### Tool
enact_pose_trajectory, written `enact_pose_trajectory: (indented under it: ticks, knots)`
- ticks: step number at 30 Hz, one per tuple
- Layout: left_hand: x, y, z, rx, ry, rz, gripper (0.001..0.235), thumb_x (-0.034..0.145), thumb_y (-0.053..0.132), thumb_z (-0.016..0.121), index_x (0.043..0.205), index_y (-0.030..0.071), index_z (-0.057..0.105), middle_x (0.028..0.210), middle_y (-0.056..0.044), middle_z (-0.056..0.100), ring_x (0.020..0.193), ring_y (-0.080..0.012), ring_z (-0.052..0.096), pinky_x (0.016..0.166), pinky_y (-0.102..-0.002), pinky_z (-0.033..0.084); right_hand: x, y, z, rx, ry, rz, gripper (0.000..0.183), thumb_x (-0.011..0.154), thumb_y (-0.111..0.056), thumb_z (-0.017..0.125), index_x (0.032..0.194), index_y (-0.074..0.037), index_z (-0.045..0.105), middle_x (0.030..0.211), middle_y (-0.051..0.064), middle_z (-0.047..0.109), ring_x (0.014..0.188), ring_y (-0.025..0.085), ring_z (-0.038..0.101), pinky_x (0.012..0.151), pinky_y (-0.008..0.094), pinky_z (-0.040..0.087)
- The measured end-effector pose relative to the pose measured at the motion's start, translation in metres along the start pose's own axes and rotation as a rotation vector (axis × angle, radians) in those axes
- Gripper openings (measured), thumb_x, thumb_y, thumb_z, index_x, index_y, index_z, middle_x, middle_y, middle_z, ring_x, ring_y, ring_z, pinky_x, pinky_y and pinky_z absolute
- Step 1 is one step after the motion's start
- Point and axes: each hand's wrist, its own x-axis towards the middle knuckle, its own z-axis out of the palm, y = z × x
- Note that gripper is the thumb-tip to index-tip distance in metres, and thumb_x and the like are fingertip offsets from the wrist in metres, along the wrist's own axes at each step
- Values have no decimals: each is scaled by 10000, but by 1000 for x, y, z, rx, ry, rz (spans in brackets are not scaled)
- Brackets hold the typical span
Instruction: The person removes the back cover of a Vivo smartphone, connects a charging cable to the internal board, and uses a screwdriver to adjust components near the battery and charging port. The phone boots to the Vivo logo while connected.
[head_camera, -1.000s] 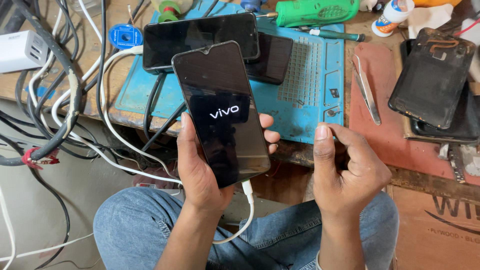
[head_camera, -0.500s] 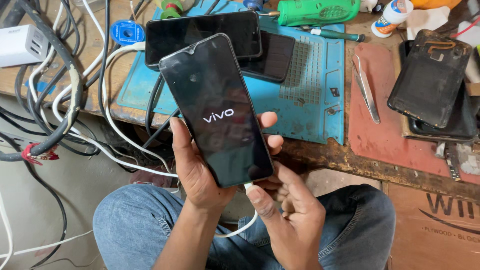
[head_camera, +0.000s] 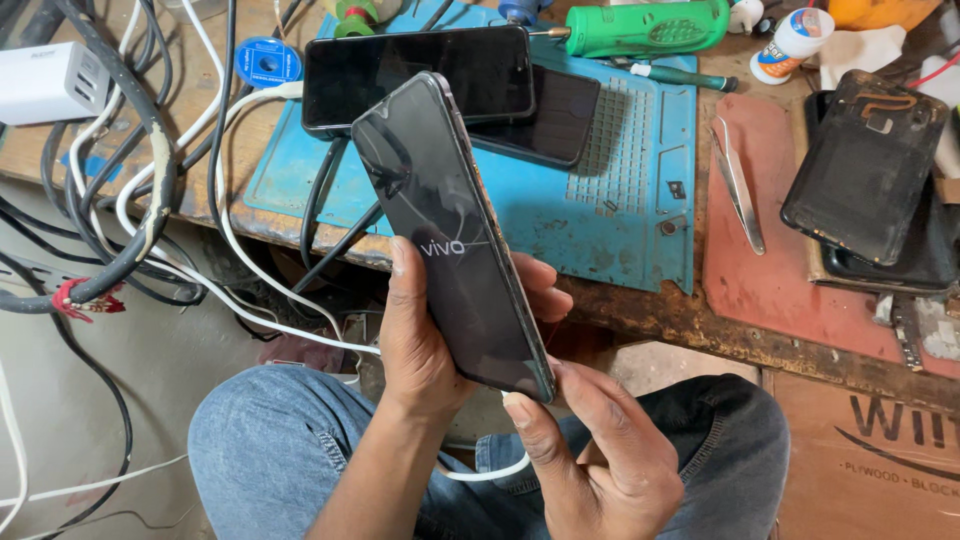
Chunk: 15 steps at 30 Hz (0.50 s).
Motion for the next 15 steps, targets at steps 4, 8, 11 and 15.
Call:
enact_pose_trajectory:
  ticks: [4, 8, 11, 15]
  knots:
    - [-1, -2, 0, -50, -18, 7, 775, 1088, 627, 268, 1250, -35, 636, 1106, -261, 714, 1016, -398, 750, 839, -494, 649, 1, -6, -2, -41, -13, 52, 348, 795, -48, 817, 1124, 27, 733, 1098, 224, 775, 1010, 246, 792, 758, 299, 668]
    - [-1, -4, -1, -36, -39, 24, 768, 1101, 627, 276, 1211, -37, 644, 1069, -257, 724, 991, -389, 759, 796, -480, 655, 0, -9, -2, -34, -14, 99, 325, 797, -61, 810, 1107, 13, 743, 1080, 216, 783, 995, 244, 810, 736, 299, 704]
    - [-1, -4, -3, -6, -53, 33, 786, 1103, 635, 284, 1176, -49, 664, 1049, -250, 726, 979, -381, 760, 782, -472, 655, -2, -7, -2, -33, -22, 55, 322, 813, -59, 805, 1118, 18, 738, 1087, 223, 775, 1013, 249, 800, 781, 307, 694]
    - [-3, -3, -4, 7, -31, 7, 819, 1071, 652, 285, 1113, -57, 692, 1023, -236, 726, 959, -371, 761, 778, -467, 651, -6, -2, -2, 9, -23, 32, 307, 828, -56, 801, 1120, 14, 733, 1100, 229, 769, 1025, 252, 800, 802, 319, 703]
